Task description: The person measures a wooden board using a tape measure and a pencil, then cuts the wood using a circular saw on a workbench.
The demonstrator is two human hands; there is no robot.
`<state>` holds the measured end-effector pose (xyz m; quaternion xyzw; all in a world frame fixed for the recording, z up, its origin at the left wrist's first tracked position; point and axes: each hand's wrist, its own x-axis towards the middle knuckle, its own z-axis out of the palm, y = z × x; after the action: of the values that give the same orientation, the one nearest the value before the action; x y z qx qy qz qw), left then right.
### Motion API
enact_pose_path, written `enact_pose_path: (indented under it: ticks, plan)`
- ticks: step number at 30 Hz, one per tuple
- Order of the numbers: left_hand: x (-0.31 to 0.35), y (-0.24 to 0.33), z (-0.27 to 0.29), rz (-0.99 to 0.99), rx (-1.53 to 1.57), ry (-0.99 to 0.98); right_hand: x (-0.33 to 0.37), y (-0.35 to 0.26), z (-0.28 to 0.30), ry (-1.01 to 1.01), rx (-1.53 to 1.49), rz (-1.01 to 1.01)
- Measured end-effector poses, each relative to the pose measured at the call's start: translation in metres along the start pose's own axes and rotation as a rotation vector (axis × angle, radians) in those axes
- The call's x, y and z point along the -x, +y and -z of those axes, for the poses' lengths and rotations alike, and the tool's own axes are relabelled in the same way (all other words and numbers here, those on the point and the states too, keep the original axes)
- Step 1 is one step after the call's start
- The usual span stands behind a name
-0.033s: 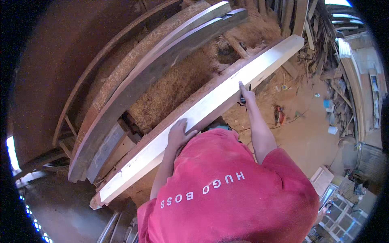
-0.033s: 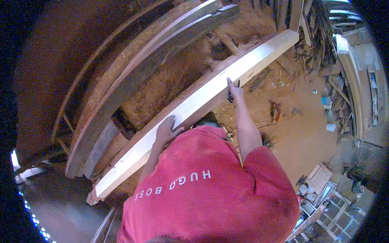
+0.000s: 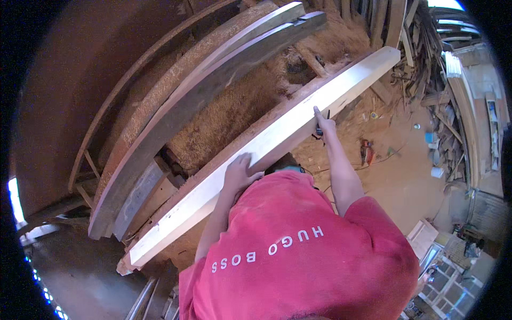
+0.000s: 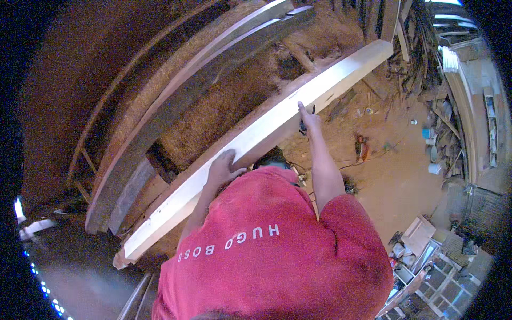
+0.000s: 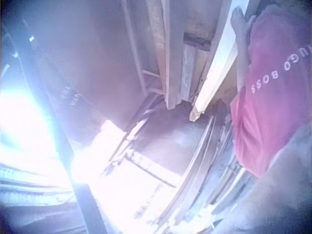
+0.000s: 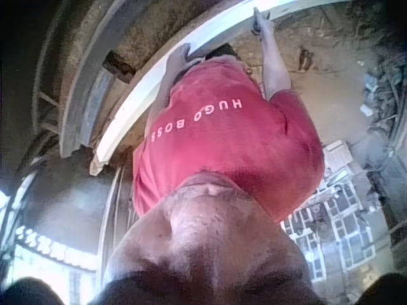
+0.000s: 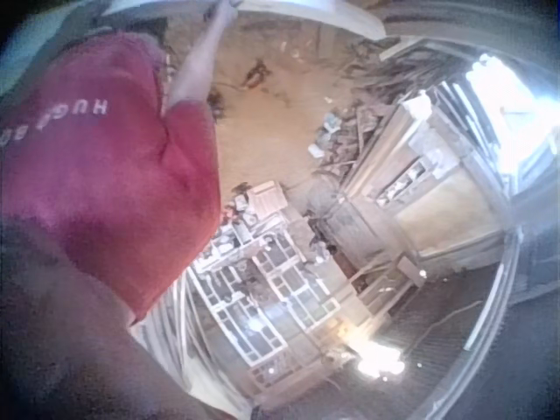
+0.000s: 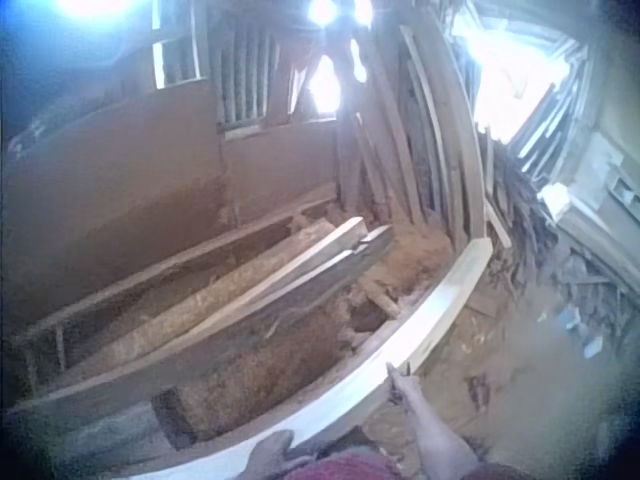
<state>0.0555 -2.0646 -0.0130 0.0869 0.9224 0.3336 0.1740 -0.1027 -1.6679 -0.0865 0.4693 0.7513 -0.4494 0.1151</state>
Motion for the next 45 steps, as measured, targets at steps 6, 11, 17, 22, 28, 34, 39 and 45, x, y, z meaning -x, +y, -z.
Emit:
enact_pose_path:
  ticks: [6, 11, 17, 22, 28, 34, 39, 45]
  plan:
    - [-0.053, -0.02, 0.012, 0.13, -0.424, 0.06, 0.081, -0.086, -0.013, -0.253, -0.089, 0.168]
    - [-0.063, -0.024, 0.0, 0.117, -0.393, 0.061, 0.101, -0.078, -0.013, -0.296, -0.319, 0.251]
    - [-0.049, -0.043, -0.005, 0.048, -0.337, 0.215, 0.121, -0.035, 0.033, -0.585, -0.656, -0.001]
    - [0.014, -0.082, -0.004, 0.157, -0.301, 0.194, 0.088, 0.016, 0.069, -0.464, -0.605, -0.154]
    - [0.072, -0.078, 0.032, 0.289, -0.336, 0.13, -0.002, 0.085, 0.114, -0.339, -0.563, -0.234]
    - [0.12, -0.093, 0.049, 0.411, -0.378, 0.162, -0.027, 0.123, 0.135, -0.513, -0.481, -0.046]
    - [0.151, -0.109, 0.05, 0.47, -0.373, 0.09, 0.014, 0.1, 0.107, -0.473, -0.221, -0.352]
    - [0.102, -0.068, 0.037, 0.292, -0.264, 0.399, 0.004, 0.108, 0.12, -0.584, -0.452, -0.072]
